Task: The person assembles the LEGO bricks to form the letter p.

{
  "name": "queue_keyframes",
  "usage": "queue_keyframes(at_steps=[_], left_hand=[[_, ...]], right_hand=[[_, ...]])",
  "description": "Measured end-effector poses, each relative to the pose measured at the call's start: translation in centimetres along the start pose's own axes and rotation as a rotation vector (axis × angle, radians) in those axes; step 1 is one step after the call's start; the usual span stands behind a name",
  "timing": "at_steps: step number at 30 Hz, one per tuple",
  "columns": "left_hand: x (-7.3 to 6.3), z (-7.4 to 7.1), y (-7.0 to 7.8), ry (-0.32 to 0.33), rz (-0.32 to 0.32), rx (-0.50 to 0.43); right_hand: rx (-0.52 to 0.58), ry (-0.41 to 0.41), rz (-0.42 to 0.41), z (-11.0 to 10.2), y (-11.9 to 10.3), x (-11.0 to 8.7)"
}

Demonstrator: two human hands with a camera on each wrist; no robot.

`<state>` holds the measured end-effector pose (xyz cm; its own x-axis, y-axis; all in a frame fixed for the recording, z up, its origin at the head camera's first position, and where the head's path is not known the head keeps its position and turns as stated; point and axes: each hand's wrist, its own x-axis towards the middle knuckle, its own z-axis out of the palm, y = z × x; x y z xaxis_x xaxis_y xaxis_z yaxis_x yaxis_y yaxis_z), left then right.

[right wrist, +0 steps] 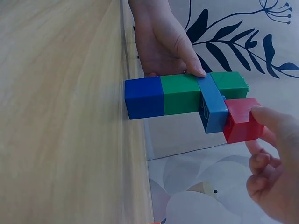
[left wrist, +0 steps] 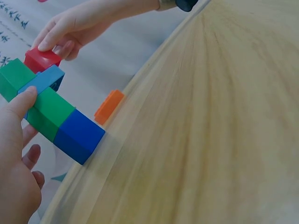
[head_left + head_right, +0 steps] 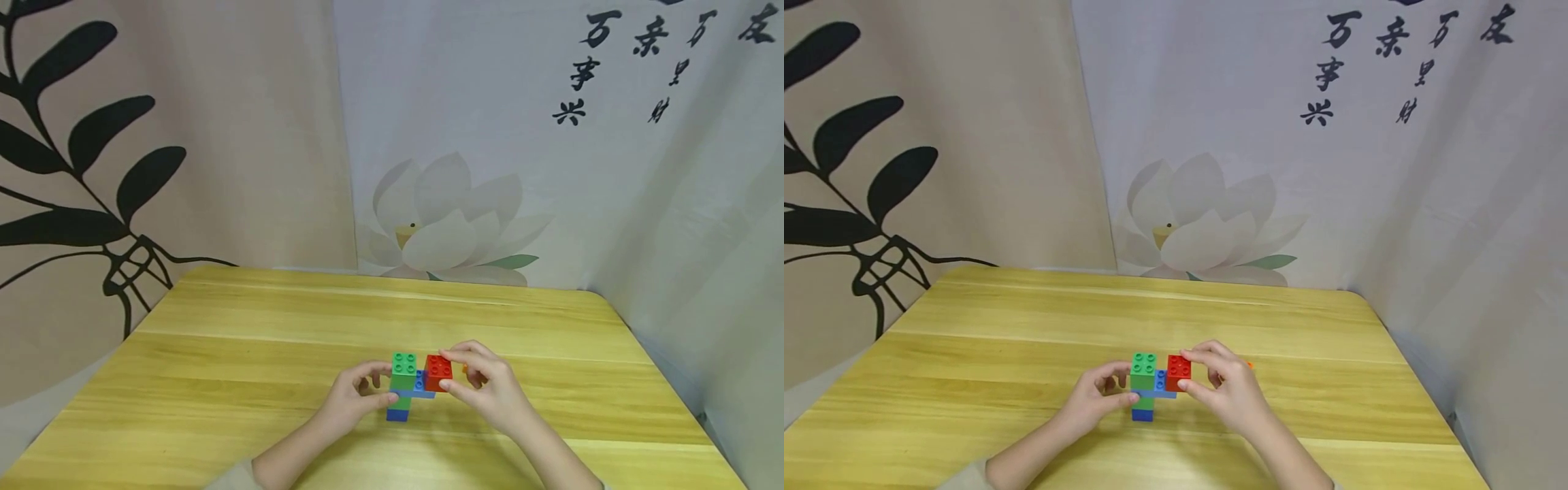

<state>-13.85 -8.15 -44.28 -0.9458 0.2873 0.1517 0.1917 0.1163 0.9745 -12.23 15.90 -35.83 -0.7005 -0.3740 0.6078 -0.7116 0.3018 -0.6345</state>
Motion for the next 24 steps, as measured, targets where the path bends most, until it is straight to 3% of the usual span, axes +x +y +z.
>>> queue_keyframes(at_steps=[13,20,24], left_hand=[[0.0,-0.2,-0.1,-0.006,0.008,0.004],[0.0,-0.2,-0.3,-0.011,0.013,0.006],[0.0,-0.2,-0.2,-0.010,0.012,0.005]], right_hand=[[-0.002,-0.061,0.099,-0.4,-0.1,0.4],[0.030,-0.079,0.094,-1.0,4.0,-0.7],[0.018,-0.060,0.091,-1.8,4.4,-0.7]])
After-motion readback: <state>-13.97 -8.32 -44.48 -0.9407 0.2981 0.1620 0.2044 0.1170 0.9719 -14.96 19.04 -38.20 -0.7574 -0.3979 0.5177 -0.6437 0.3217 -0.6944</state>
